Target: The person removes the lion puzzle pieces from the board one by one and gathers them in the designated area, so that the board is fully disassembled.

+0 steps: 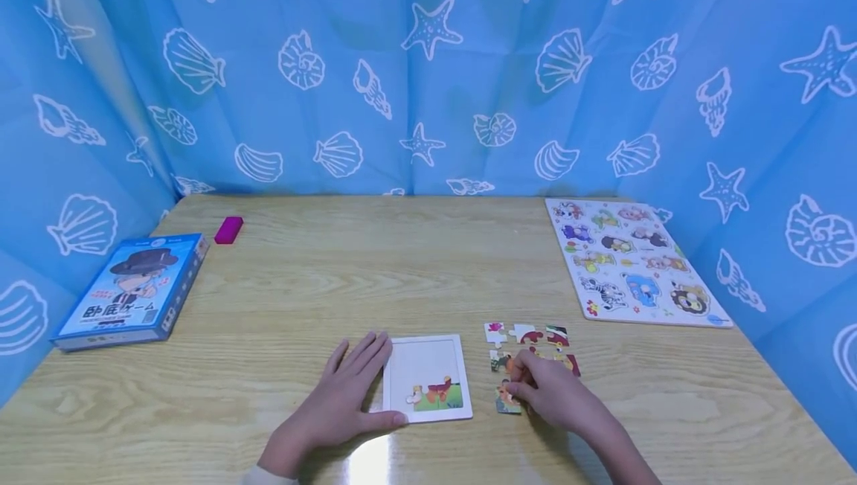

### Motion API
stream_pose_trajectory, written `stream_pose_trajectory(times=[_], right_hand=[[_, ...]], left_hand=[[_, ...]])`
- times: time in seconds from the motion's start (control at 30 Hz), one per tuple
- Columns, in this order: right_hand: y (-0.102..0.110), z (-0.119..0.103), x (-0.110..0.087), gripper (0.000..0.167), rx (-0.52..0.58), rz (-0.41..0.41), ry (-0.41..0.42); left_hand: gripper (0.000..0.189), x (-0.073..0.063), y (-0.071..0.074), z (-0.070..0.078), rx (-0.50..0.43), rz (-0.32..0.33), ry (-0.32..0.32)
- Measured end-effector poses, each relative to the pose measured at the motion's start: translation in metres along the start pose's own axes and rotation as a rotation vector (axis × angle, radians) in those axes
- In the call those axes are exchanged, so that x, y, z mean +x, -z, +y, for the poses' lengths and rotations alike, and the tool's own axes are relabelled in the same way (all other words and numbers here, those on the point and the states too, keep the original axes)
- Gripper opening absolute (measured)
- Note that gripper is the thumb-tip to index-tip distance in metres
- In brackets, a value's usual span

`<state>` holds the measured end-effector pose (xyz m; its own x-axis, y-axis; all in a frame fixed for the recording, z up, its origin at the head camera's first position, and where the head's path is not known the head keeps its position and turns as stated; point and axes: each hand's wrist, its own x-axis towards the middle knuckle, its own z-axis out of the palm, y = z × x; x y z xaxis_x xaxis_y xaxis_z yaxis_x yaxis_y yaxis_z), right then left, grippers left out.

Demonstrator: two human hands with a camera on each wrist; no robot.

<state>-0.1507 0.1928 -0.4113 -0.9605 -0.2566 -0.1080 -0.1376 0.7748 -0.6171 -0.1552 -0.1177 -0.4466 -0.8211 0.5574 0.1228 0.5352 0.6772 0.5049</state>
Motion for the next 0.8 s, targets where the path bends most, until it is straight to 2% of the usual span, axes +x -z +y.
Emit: stream_pose_trajectory(times=[0.17,0.43,0.57,0.7,0.8], right_hand=[[-0.001,-0.003,0.002,0.020,-0.032,0.010,-0.047],[-0.001,-0.012,0.006,0.020,-0.033,0.023,-0.017],[-0.004,-0.025,0.012,0.015,-0.019,0.022,0.074],[-0.010,-0.036,0.019,0.006,0.006,-0.014,0.186],[-0.017,-0.042,0.025,0.006,0.024,-0.050,0.239]], left_hand=[[0.097,0.000,0.000,0.000,-0.005,-0.002,0.005],[0.097,0.000,0.003,-0.001,-0.006,0.003,0.011],[0.097,-0.001,0.002,-0.003,-0.009,0.005,0.005],[0.097,-0.001,-0.001,-0.004,-0.012,0.011,-0.004],[0.098,-0.001,-0.004,-0.004,-0.007,0.013,-0.002]])
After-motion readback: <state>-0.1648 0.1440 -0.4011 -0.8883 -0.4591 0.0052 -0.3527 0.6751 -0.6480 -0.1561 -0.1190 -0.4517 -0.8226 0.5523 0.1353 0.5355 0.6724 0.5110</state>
